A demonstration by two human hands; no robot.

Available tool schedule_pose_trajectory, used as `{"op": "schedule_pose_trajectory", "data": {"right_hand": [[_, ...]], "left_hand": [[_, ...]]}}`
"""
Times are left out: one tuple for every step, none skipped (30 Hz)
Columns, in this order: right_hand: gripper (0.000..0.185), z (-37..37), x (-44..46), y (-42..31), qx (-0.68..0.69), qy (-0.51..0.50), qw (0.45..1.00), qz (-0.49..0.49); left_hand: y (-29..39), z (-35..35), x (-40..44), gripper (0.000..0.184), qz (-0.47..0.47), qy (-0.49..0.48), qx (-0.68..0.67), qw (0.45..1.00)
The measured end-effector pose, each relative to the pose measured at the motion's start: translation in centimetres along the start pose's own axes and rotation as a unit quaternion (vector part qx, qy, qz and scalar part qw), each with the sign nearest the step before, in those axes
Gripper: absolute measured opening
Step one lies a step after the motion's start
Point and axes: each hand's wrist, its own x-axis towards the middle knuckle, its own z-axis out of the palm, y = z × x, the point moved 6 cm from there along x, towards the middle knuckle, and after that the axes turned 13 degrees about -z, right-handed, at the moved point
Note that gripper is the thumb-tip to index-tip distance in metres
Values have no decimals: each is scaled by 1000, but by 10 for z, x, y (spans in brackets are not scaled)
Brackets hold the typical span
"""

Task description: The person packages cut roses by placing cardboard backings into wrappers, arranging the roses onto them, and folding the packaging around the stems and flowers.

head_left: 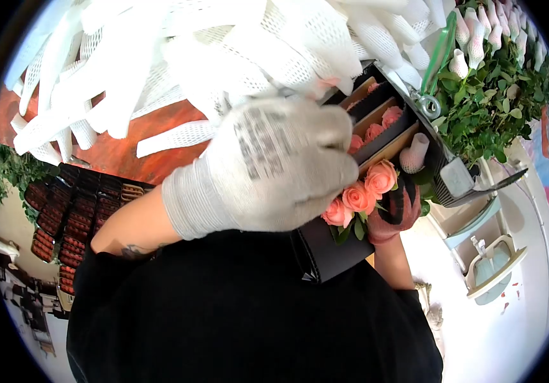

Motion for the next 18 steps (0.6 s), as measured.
{"op": "schedule_pose_trajectory", "data": {"right_hand": [[28, 1, 1, -1, 2, 0, 1000, -2], [29, 1, 2, 0, 2, 1, 1000, -3], [29, 2, 3, -1, 4, 2, 1000, -5], [30, 2, 4, -1, 5, 3, 1000, -6], [30, 3, 5, -1, 6, 3, 1000, -7], [30, 2, 6, -2, 7, 4, 1000, -8], [31, 3, 7, -2, 7, 4, 1000, -9], [31, 3, 8, -2, 9, 6, 1000, -10], [31, 3, 9, -2, 11, 7, 1000, -10], [32, 4, 10, -2, 12, 8, 1000, -11], [32, 4, 11, -2, 15, 12, 1000, -11], [33, 5, 12, -2, 14, 12, 1000, -12], [33, 4, 12, -2, 15, 12, 1000, -14], [33, 4, 13, -2, 17, 12, 1000, -13], [34, 4, 14, -3, 14, 14, 1000, -14], [34, 4, 13, -4, 15, 12, 1000, -15], [34, 4, 13, -4, 15, 12, 1000, -16], [35, 3, 13, -4, 17, 11, 1000, -17]], "left_hand": [[0, 4, -3, 17, -5, -18, 10, 1000], [0, 5, -3, 17, -6, -18, 10, 1000], [2, 7, -3, 17, 3, -23, 31, 999], [3, 10, -3, 18, 12, -29, 52, 998], [4, 8, -2, 18, 32, 20, 35, 999], [5, 7, -2, 18, 32, 20, 35, 999], [5, 9, -1, 15, 12, -38, 51, 998], [6, 13, 0, 13, -8, -95, 68, 993], [8, 12, 0, 13, -8, -95, 68, 993], [10, 15, 1, 14, -11, -111, 90, 990], [11, 18, 2, 15, -14, -127, 113, 985], [10, 21, 2, 15, -14, -127, 113, 985], [11, 22, 1, 22, 4, -86, 128, 988], [13, 20, 1, 29, 22, -45, 142, 989], [14, 19, 2, 29, 22, -45, 142, 989], [16, 20, 2, 27, 29, -67, 165, 984], [17, 22, 2, 26, 35, -90, 187, 978], [16, 22, 1, 26, 35, -90, 188, 977]]}}
